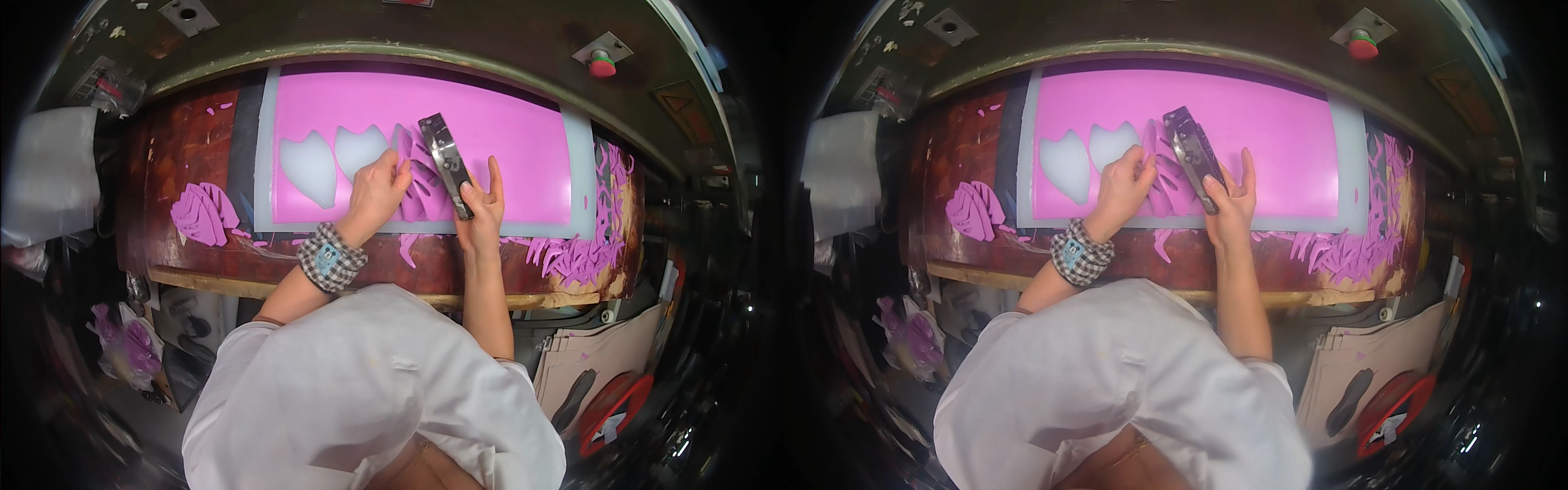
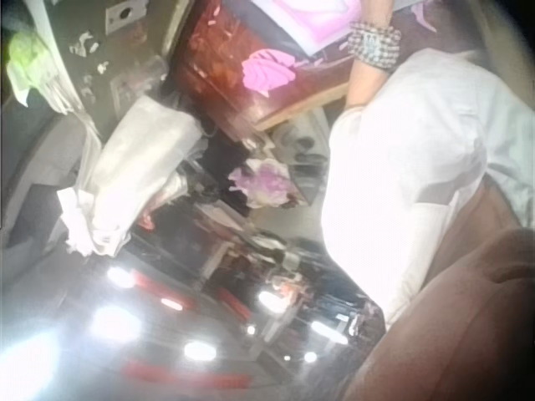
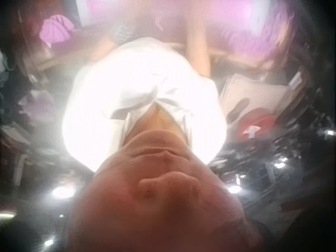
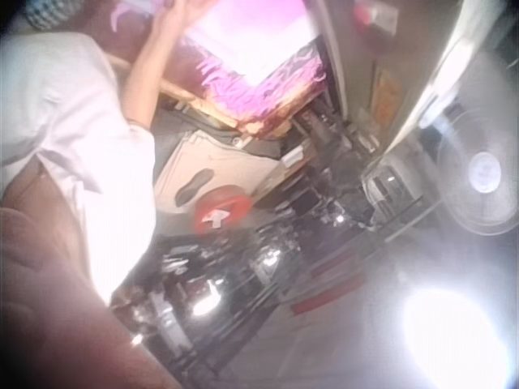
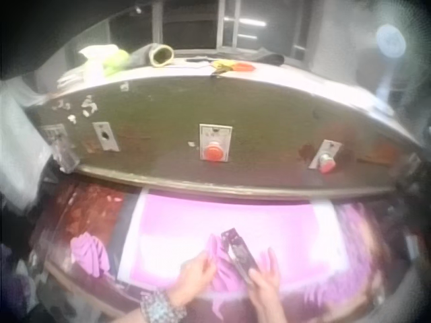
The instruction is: The person places a large sheet of pink fabric on a cutting machine, aligns it, and uses a handheld blade to cut multiple identical shapes. The cut pieces are gathered and placed into a plastic bag on a nearby table.
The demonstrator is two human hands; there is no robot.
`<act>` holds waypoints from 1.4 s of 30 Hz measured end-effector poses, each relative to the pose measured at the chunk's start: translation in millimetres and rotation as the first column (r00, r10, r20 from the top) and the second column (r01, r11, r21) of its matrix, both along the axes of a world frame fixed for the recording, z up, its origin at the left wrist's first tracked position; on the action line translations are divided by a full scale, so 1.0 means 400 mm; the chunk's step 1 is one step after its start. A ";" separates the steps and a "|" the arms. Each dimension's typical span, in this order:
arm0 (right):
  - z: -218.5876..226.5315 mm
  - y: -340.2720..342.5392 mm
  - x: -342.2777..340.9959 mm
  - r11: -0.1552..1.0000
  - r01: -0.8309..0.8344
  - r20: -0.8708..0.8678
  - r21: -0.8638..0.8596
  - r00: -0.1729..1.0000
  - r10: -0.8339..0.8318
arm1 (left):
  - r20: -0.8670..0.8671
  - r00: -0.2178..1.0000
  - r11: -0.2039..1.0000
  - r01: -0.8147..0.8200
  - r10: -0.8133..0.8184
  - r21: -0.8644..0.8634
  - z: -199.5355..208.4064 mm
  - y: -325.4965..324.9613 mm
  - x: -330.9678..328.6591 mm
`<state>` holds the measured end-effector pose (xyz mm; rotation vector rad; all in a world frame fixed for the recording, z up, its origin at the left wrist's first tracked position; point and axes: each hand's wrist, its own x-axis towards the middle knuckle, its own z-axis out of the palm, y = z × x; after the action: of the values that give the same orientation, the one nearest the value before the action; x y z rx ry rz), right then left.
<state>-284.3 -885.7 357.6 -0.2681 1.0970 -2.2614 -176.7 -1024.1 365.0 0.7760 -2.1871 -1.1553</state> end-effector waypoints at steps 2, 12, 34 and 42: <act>0.006 0.007 -0.001 1.000 0.012 -0.010 0.012 1.000 -0.012 | -0.031 0.999 0.989 0.015 -0.020 -0.150 -0.006 -0.011 0.019; 0.079 0.080 -0.074 0.837 0.376 -0.618 0.399 0.784 -0.057 | 0.061 0.997 0.994 -0.043 0.037 0.101 -0.021 -0.033 0.036; 0.217 0.184 -0.207 0.342 0.929 -0.980 -0.140 -0.080 -0.182 | 0.088 0.989 0.991 -0.113 0.120 -0.076 -0.128 0.155 0.329; 0.166 0.285 -0.127 0.436 0.900 -0.991 0.032 0.086 -0.105 | -0.031 0.988 0.969 -0.153 0.150 -0.195 -0.149 0.151 0.311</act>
<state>-335.3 -771.6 423.9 -1.0724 3.1509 -1.8655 -52.3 -963.5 305.3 0.8283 -2.1472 -0.8525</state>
